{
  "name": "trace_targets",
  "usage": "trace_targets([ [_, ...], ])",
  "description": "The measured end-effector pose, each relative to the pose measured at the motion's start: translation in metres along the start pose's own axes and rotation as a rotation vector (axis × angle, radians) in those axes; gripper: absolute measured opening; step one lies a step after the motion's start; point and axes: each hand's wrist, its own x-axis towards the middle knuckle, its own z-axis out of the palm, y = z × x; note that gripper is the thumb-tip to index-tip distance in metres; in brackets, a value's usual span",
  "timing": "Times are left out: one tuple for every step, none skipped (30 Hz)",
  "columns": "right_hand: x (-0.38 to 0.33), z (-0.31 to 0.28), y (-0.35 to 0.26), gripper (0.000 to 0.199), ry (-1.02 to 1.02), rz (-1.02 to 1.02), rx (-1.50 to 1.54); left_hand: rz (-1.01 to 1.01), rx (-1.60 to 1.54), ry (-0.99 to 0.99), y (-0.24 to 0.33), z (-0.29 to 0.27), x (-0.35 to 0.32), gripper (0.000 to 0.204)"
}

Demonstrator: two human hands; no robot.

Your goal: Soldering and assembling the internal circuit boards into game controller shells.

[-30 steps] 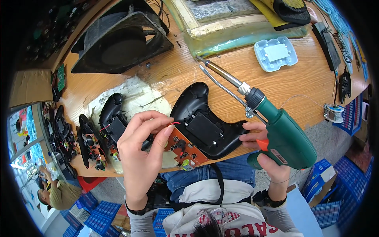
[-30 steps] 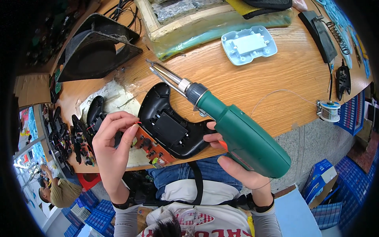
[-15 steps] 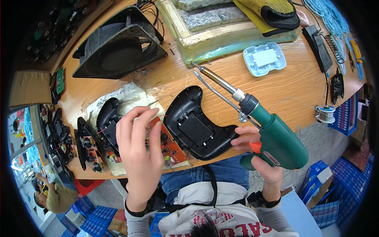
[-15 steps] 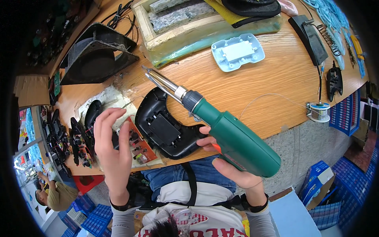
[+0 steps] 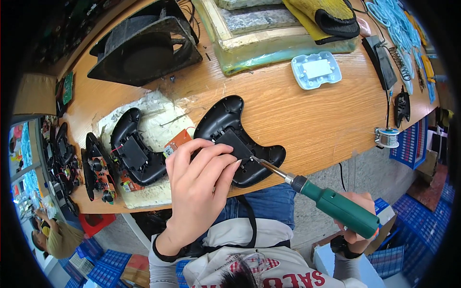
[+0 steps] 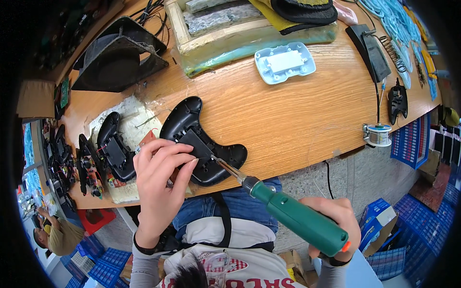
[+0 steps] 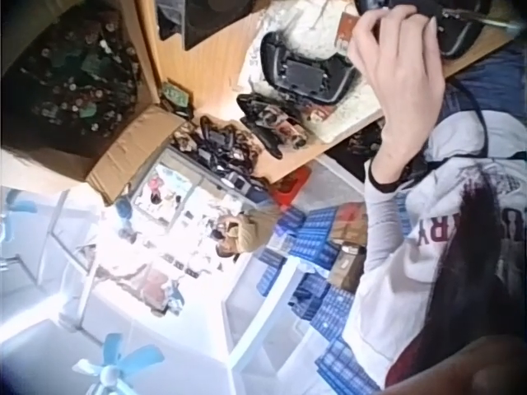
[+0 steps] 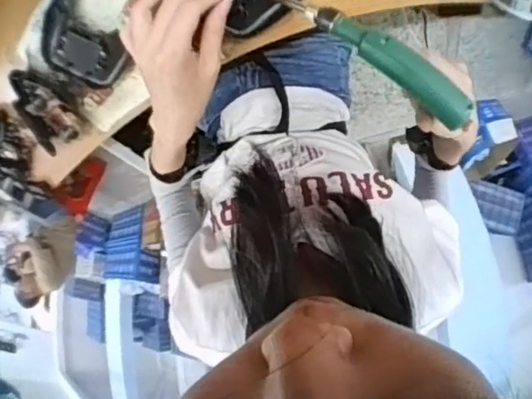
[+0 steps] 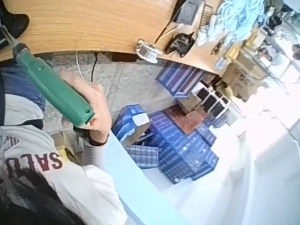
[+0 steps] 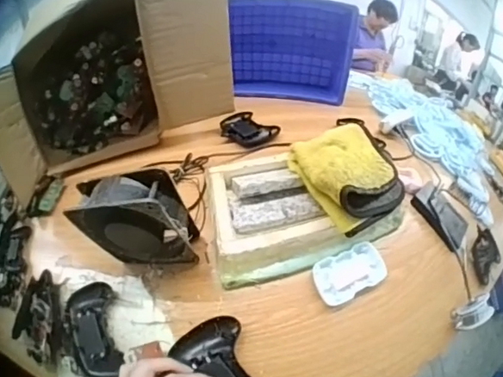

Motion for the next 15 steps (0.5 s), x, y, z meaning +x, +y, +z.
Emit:
trace_targets([
  [-0.003,0.001,-0.003,0.081,0.035,-0.027,-0.060,-0.001,-0.002,0.007,0.000,-0.001,-0.001,0.010],
  [-0.006,0.000,-0.004,0.081,0.051,-0.067,-0.087,0.009,-0.012,0.010,-0.001,-0.001,-0.001,0.010],
  [-0.007,-0.002,-0.006,0.081,0.049,-0.071,-0.092,0.019,-0.023,0.012,-0.001,-0.001,-0.002,0.010],
  [-0.006,-0.004,-0.006,0.079,0.025,-0.115,-0.118,0.022,-0.024,0.014,0.000,-0.001,-0.001,0.009],
  [-0.004,-0.006,-0.006,0.077,0.001,-0.160,-0.144,0.020,-0.025,0.016,-0.001,0.000,-0.001,0.009],
  [-0.003,-0.009,-0.007,0.077,-0.001,-0.160,-0.146,0.027,-0.028,0.020,-0.002,0.001,-0.001,0.010],
  [-0.001,-0.012,-0.009,0.075,-0.033,-0.169,-0.178,0.036,-0.034,0.025,-0.001,0.001,0.000,0.010],
  [0.000,-0.015,-0.012,0.073,-0.065,-0.178,-0.211,0.037,-0.037,0.026,-0.001,0.001,0.001,0.010],
  [0.002,-0.017,-0.017,0.073,-0.064,-0.178,-0.214,0.044,-0.038,0.027,-0.001,0.001,0.002,0.010],
  [0.004,-0.018,-0.021,0.070,-0.086,-0.160,-0.235,0.048,-0.037,0.028,-0.001,0.001,0.001,0.010],
  [0.006,-0.018,-0.024,0.069,-0.108,-0.142,-0.257,0.045,-0.036,0.030,-0.002,0.001,0.001,0.010],
  [0.009,-0.020,-0.025,0.069,-0.111,-0.143,-0.259,0.047,-0.036,0.033,-0.002,0.001,0.001,0.010],
  [0.011,-0.023,-0.026,0.068,-0.159,-0.159,-0.268,0.049,-0.039,0.034,-0.002,0.001,0.001,0.010],
  [0.013,-0.025,-0.027,0.067,-0.207,-0.174,-0.277,0.047,-0.041,0.036,-0.002,0.001,0.001,0.010],
  [0.014,-0.027,-0.029,0.067,-0.209,-0.174,-0.280,0.050,-0.036,0.040,-0.002,0.002,0.002,0.009],
])
